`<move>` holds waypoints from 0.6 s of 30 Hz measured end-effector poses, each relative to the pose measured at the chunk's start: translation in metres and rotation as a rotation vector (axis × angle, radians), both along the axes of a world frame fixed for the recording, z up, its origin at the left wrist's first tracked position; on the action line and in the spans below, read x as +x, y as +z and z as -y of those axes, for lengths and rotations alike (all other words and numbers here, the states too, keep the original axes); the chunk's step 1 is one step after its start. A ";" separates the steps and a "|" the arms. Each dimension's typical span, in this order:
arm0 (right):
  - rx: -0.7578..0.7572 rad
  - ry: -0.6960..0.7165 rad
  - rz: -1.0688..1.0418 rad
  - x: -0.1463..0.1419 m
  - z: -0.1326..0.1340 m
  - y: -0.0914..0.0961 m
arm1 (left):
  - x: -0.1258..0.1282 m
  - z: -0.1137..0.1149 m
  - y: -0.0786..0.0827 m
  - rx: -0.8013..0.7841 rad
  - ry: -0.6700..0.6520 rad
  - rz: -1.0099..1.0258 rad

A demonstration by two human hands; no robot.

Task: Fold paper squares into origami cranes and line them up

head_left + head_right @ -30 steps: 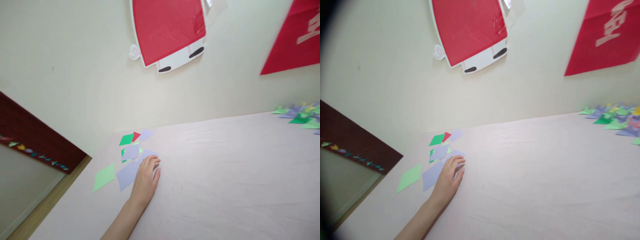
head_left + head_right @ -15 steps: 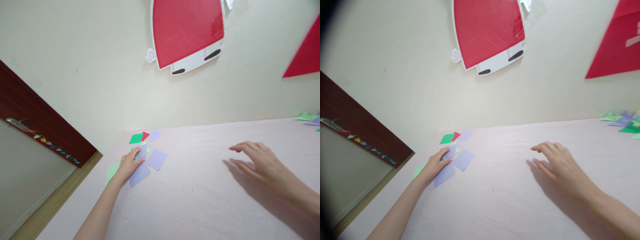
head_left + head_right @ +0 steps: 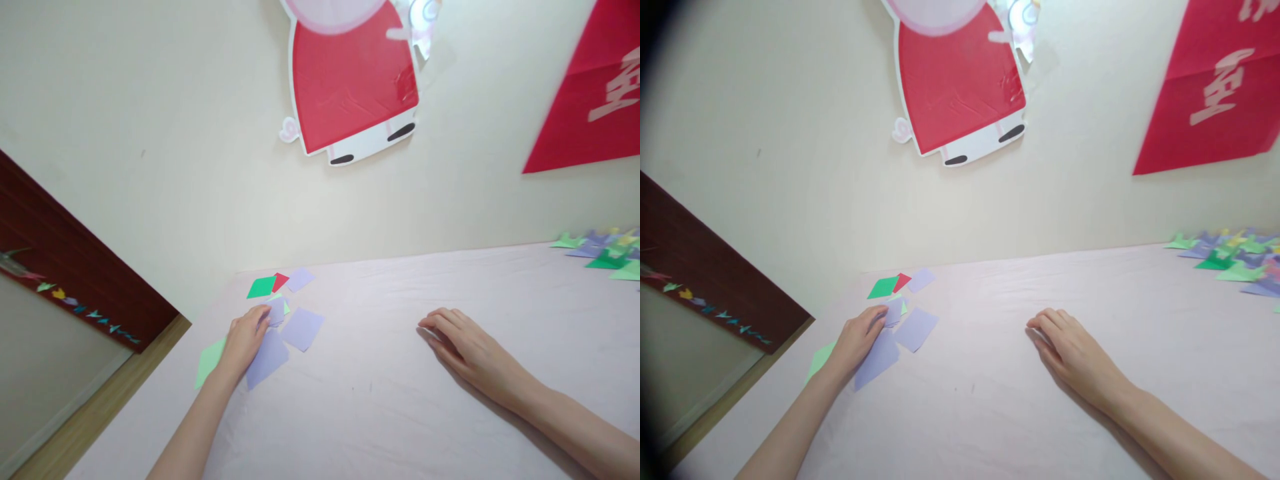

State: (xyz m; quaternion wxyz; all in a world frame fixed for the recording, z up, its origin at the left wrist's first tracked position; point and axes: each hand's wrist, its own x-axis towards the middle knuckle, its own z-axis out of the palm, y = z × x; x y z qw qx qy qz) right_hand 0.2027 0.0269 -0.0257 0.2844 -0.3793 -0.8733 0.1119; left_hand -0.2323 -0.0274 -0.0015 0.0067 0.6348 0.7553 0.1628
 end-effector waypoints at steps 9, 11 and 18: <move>-0.051 -0.002 0.003 -0.001 0.001 0.004 | -0.051 -0.032 0.017 -0.066 0.270 0.076; -0.059 -0.004 0.000 -0.001 0.001 0.004 | -0.056 -0.048 0.019 -0.062 0.345 0.065; -0.083 -0.022 -0.002 -0.001 0.002 0.005 | -0.059 -0.102 0.014 -0.080 0.500 0.029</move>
